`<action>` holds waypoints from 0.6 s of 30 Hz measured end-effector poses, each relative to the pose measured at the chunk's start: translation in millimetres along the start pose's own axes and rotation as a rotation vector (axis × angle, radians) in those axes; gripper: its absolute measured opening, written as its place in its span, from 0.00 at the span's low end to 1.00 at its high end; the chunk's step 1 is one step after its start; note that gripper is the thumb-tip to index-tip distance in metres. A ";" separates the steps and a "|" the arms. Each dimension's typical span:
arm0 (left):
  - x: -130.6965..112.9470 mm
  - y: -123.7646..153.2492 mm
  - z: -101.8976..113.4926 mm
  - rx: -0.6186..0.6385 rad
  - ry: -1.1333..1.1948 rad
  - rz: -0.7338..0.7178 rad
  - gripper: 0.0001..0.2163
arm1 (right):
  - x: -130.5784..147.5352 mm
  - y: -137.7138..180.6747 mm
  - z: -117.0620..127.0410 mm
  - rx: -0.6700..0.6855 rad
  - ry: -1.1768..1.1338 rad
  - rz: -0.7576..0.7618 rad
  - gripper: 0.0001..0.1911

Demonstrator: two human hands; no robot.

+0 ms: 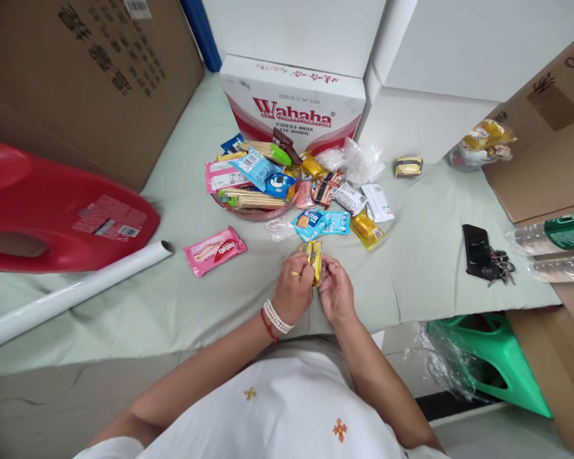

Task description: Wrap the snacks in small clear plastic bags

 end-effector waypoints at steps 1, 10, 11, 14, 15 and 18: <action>1.0 0.5 -0.4 0.047 0.011 -0.034 0.10 | -1.6 -1.8 -1.0 0.022 -0.010 -0.012 0.19; 29.1 9.1 29.4 -0.035 0.795 0.695 0.15 | 3.5 -5.5 12.2 -0.031 -0.021 -0.004 0.27; 30.8 7.7 26.3 0.018 0.894 0.786 0.19 | 4.2 -4.0 11.3 -0.015 -0.017 -0.003 0.28; 29.5 -1.0 17.2 0.144 1.100 0.857 0.27 | 7.2 2.9 9.5 0.085 0.065 0.007 0.27; 28.4 -3.6 15.1 0.154 1.104 0.855 0.27 | 9.0 5.7 10.7 0.127 0.116 0.020 0.25; 20.9 -7.4 7.9 0.257 1.080 0.804 0.25 | 17.8 13.4 22.8 0.252 0.255 0.033 0.21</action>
Point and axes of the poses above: each hand's wrist, its own y-axis away from the middle knuckle, its own z-axis out of the back of the hand, x = y × z, the point moved 3 cm from there along -y, towards the middle knuckle, and after that the axes turned 3 degrees about -y, right-handed, at the moved point
